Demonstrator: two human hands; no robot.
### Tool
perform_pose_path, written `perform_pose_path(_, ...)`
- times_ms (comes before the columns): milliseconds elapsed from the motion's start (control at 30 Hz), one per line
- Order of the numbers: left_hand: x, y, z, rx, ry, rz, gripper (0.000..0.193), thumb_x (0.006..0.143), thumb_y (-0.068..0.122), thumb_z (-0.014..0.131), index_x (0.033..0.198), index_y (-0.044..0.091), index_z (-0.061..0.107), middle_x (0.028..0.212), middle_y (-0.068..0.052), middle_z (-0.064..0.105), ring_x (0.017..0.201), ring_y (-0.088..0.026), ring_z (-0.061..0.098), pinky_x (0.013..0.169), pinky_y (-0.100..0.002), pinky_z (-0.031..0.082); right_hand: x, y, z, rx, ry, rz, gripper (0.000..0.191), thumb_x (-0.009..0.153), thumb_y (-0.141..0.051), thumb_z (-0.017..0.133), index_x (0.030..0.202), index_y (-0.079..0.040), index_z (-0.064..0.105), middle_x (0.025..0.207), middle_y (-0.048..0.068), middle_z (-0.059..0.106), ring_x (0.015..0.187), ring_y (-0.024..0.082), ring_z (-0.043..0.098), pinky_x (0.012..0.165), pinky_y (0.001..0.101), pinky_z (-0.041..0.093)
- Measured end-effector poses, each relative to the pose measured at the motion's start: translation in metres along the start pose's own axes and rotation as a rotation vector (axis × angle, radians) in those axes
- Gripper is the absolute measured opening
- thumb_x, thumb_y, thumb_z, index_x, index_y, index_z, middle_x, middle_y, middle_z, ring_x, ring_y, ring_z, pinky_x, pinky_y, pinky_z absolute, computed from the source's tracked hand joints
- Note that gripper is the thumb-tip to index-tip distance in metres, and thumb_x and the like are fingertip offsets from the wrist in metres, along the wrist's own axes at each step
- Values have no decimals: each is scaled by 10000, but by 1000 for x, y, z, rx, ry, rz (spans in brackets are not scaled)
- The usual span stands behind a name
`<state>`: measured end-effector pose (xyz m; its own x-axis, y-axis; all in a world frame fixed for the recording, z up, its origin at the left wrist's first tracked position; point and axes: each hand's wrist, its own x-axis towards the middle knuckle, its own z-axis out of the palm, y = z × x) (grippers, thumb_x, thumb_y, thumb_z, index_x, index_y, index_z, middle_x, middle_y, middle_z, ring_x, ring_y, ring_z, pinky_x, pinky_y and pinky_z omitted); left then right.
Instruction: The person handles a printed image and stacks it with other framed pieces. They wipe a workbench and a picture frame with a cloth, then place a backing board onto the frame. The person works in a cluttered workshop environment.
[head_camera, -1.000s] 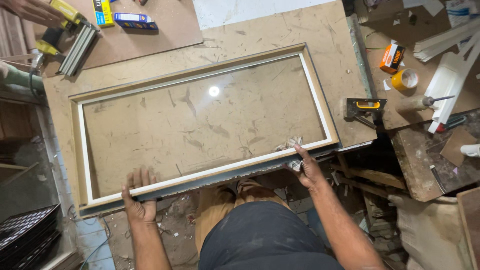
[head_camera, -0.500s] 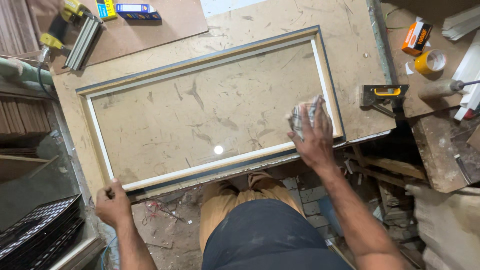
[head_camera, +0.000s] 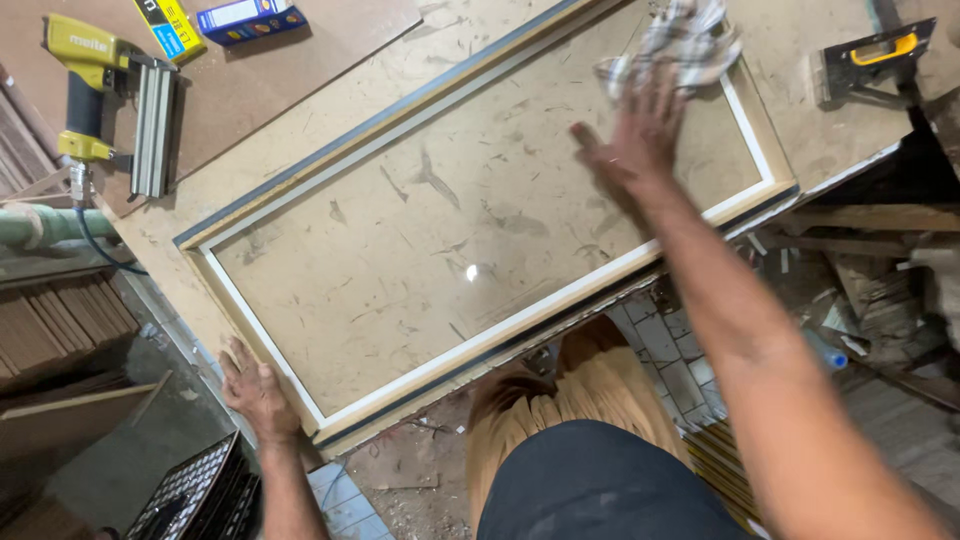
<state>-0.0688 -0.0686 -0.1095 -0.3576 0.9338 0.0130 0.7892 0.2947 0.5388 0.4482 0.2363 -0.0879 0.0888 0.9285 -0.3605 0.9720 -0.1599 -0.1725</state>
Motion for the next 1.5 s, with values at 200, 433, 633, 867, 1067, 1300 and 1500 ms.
perform_pose_path(200,-7,-14,-1,19,2,-11,670,1064,535,341,1533,89,513,1658,-188,396,1572,-421,213,1213,-572,78,-158,-256,121,-107,-309,-1037,1202,789,-974,397,1617,-110,296,1710,252,111,1608,393,88,1298,482,31)
perform_pose_path(433,-13,-36,6,6,126,47,575,1029,484,455,1404,95,652,1549,-187,555,1555,-422,295,1242,-553,137,-104,-212,96,171,-327,-564,1050,775,-661,785,1597,-269,263,1665,146,218,1533,386,167,1230,547,118)
perform_pose_path(633,-14,-54,1,-70,155,32,562,1021,428,518,1436,69,638,1531,-182,572,1551,-436,302,1255,-540,235,-12,-114,18,30,149,31,1138,931,-848,449,1651,-34,109,1733,235,67,1600,402,20,1297,525,20)
perform_pose_path(867,-14,-60,-2,-66,122,21,542,1004,441,534,1387,78,658,1530,-148,596,1576,-404,287,1265,-525,232,-152,-353,141,-100,-272,-680,1168,754,-987,368,1666,-303,114,1702,276,-6,1574,466,-55,1270,531,-52)
perform_pose_path(1067,-13,-60,-9,-72,132,33,593,1006,448,540,1471,86,604,1554,-123,563,1567,-390,286,1254,-536,231,-146,-365,160,23,-132,-1018,1179,766,-984,391,1622,-185,260,1688,136,245,1555,334,171,1272,542,84)
perform_pose_path(1300,-10,-63,-28,-78,89,-38,597,995,441,543,1482,103,612,1574,-80,546,1573,-376,298,1255,-571,211,-25,-155,56,-78,118,-213,991,1031,-726,459,1678,-91,57,1747,216,48,1590,406,41,1261,604,-6)
perform_pose_path(1500,-8,-77,-34,-64,90,-25,584,998,450,538,1481,131,614,1585,-87,530,1565,-364,281,1230,-580,222,-49,-242,89,-152,66,-26,1242,879,-908,327,1646,-15,-69,1709,287,-87,1598,429,-89,1277,514,-94)
